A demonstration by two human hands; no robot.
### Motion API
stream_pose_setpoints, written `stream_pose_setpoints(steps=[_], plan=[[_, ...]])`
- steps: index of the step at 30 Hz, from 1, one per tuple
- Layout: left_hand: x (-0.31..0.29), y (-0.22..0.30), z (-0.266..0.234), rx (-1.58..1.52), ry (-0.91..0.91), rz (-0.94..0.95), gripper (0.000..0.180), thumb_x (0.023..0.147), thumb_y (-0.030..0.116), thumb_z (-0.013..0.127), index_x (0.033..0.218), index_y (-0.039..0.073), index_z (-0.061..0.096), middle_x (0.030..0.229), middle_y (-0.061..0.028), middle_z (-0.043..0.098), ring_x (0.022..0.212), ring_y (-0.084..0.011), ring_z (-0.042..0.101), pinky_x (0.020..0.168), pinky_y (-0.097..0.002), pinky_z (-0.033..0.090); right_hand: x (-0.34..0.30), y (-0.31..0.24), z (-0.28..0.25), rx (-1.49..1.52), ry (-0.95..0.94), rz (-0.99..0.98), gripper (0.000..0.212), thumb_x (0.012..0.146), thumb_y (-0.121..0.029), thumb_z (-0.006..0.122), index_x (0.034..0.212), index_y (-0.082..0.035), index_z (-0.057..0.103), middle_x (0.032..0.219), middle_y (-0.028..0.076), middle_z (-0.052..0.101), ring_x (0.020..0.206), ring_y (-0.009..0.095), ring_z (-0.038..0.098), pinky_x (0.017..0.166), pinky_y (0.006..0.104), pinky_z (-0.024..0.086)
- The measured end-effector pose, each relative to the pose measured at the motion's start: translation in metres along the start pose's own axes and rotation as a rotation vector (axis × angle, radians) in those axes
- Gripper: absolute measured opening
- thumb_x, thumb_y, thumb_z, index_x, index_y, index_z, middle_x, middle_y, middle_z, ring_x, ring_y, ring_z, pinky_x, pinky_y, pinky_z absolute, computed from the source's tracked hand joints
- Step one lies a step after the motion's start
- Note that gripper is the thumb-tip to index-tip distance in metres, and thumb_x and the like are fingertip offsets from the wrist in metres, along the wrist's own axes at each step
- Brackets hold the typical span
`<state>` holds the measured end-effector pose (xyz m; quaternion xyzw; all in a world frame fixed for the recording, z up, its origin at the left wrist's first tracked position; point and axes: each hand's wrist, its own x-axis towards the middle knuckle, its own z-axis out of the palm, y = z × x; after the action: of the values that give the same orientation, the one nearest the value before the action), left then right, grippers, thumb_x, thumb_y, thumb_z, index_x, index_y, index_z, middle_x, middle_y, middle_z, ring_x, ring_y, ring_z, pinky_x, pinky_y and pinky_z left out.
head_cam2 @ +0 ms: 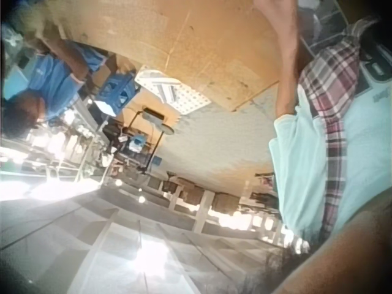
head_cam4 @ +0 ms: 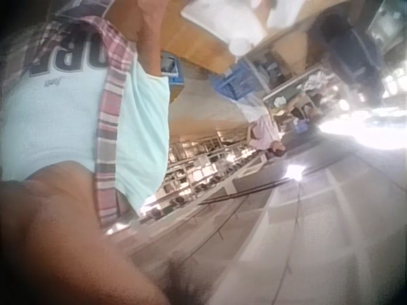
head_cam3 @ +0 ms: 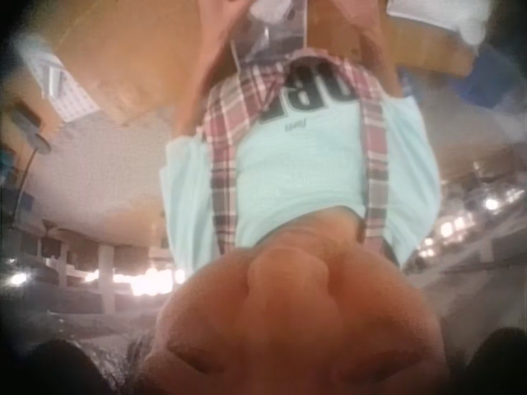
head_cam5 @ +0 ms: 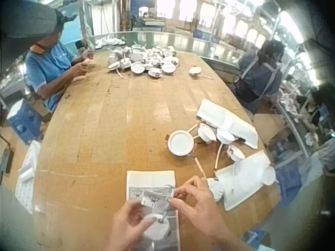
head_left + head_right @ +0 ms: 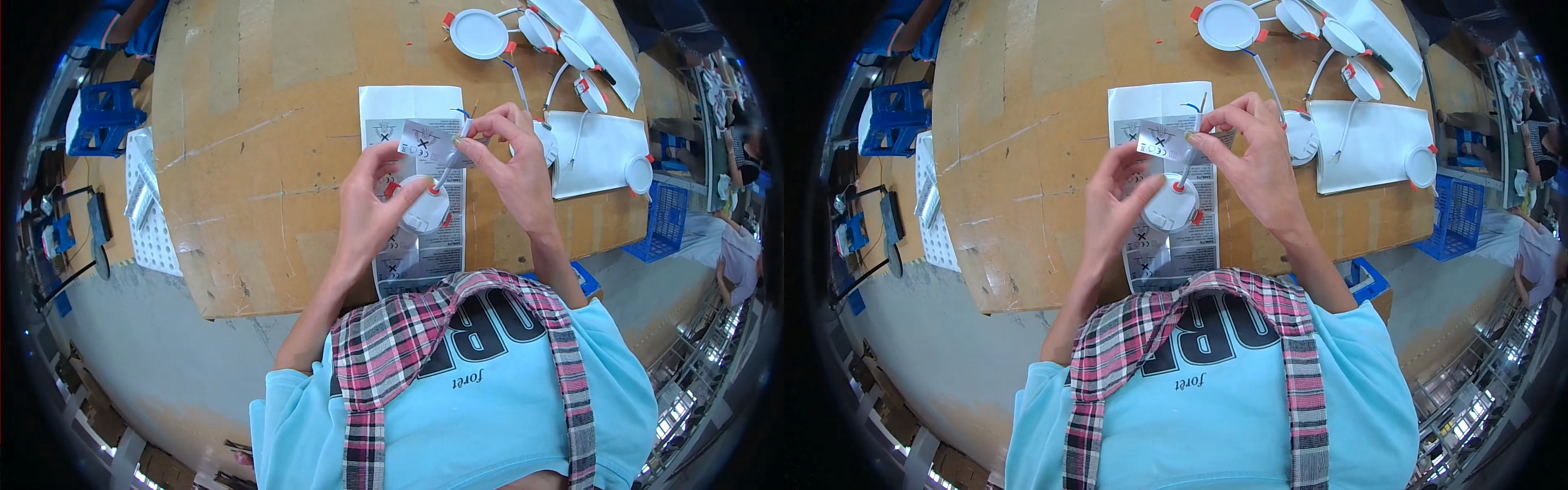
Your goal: The person labels and organizes lamp components on an assembly line.
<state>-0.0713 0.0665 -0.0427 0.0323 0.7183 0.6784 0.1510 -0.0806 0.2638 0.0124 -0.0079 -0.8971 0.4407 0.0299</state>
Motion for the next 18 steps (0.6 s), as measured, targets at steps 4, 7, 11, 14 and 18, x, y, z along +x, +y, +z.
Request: stream_pose_setpoints(steps=[4,7,11,14,18], plan=[[-0.010,0.002,0.016,0.380,0.011,0.335,0.015,0.078,0.009,0.072,0.092,0.007,0.068,0.105,-0.0088,0.063,0.095,-0.0221,0.061,0.081,-0.0316,0.047,-0.002,-0.002,0.000,0.045,-0.009,0.018,0.016,0.076,-0.016,0.075,0.087,-0.006,0.069,0.084,0.004,0.051,0.088,0.019,0.047,0.080,0.0316,0.037],[-0.006,0.000,0.019,0.411,0.006,0.378,0.014,0.078,0.007,0.072,0.090,0.003,0.066,0.094,-0.0090,0.065,0.092,-0.0234,0.061,0.079,-0.0313,0.047,-0.003,-0.013,0.004,-0.013,0.105,-0.011,0.016,0.075,-0.013,0.075,0.088,-0.006,0.069,0.085,0.005,0.050,0.087,0.019,0.046,0.080,0.0320,0.037],[-0.006,0.002,0.023,0.382,0.052,0.344,0.012,0.078,0.006,0.072,0.088,0.001,0.065,0.086,-0.0089,0.066,0.088,-0.0221,0.062,0.076,-0.0315,0.048,-0.014,-0.023,-0.005,-0.097,0.344,-0.109,0.014,0.077,-0.008,0.073,0.089,-0.005,0.068,0.082,0.005,0.053,0.080,0.018,0.049,0.074,0.0313,0.040],[-0.005,0.002,0.030,0.226,0.118,0.302,0.012,0.079,0.005,0.072,0.088,0.001,0.065,0.088,-0.0091,0.066,0.086,-0.0208,0.062,0.075,-0.0307,0.048,-0.023,-0.019,-0.004,0.085,0.266,-0.074,0.013,0.078,-0.005,0.072,0.091,-0.003,0.068,0.081,0.006,0.060,0.071,0.016,0.053,0.066,0.0292,0.044],[-0.007,0.005,0.038,0.281,0.171,0.350,0.013,0.077,0.006,0.074,0.088,0.002,0.067,0.090,-0.0105,0.068,0.083,-0.0208,0.064,0.074,-0.0303,0.049,-0.023,-0.017,0.010,0.182,0.228,-0.014,0.012,0.080,-0.006,0.071,0.091,-0.001,0.070,0.081,0.008,0.066,0.068,0.015,0.058,0.062,0.0272,0.047]])
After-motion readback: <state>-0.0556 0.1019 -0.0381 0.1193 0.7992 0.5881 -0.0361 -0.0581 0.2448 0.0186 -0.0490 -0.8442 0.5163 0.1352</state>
